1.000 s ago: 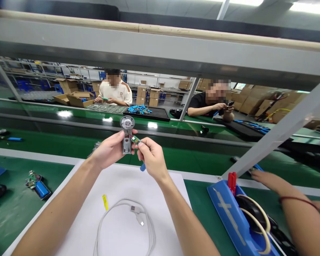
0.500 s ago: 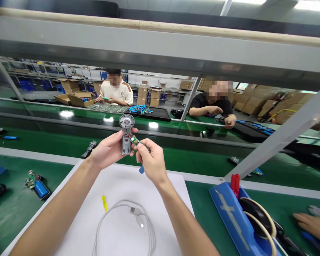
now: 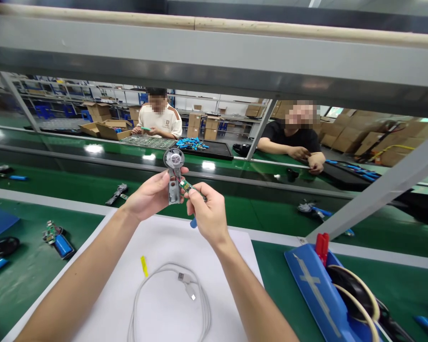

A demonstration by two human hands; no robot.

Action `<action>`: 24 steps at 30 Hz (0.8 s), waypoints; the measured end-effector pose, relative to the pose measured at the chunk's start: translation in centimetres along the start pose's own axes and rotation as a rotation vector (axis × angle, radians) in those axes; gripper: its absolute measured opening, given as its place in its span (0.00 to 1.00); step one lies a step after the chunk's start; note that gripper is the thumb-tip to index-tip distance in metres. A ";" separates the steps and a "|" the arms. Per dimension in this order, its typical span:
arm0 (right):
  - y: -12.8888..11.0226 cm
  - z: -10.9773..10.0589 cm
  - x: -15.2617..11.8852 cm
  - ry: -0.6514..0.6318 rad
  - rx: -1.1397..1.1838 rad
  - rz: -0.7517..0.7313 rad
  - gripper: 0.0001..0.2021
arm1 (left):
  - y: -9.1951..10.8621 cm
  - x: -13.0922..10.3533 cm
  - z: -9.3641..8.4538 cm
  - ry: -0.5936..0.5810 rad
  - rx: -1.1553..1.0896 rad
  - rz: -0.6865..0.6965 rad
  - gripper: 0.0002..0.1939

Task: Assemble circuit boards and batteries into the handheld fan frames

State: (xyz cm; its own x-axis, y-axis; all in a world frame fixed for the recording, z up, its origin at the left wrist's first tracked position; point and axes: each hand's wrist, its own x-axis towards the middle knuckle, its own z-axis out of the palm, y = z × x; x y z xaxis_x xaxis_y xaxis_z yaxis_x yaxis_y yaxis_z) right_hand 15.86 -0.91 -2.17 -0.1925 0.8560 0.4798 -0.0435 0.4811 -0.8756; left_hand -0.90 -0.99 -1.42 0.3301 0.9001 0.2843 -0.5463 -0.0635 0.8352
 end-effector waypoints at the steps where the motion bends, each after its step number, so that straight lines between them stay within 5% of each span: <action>1: 0.0 0.0 0.0 0.000 -0.002 -0.001 0.12 | 0.0 0.0 0.0 0.003 0.006 -0.002 0.22; 24: 0.5 0.1 -0.1 -0.015 0.039 0.039 0.12 | -0.4 0.1 -0.4 0.006 0.065 -0.014 0.22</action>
State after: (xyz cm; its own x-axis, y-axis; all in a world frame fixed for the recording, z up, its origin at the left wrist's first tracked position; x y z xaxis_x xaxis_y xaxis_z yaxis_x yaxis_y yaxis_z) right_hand 15.72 -0.77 -2.65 -0.2092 0.8708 0.4449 -0.0742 0.4396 -0.8951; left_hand -0.94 -0.67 -1.93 0.3323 0.9037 0.2701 -0.4904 -0.0791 0.8679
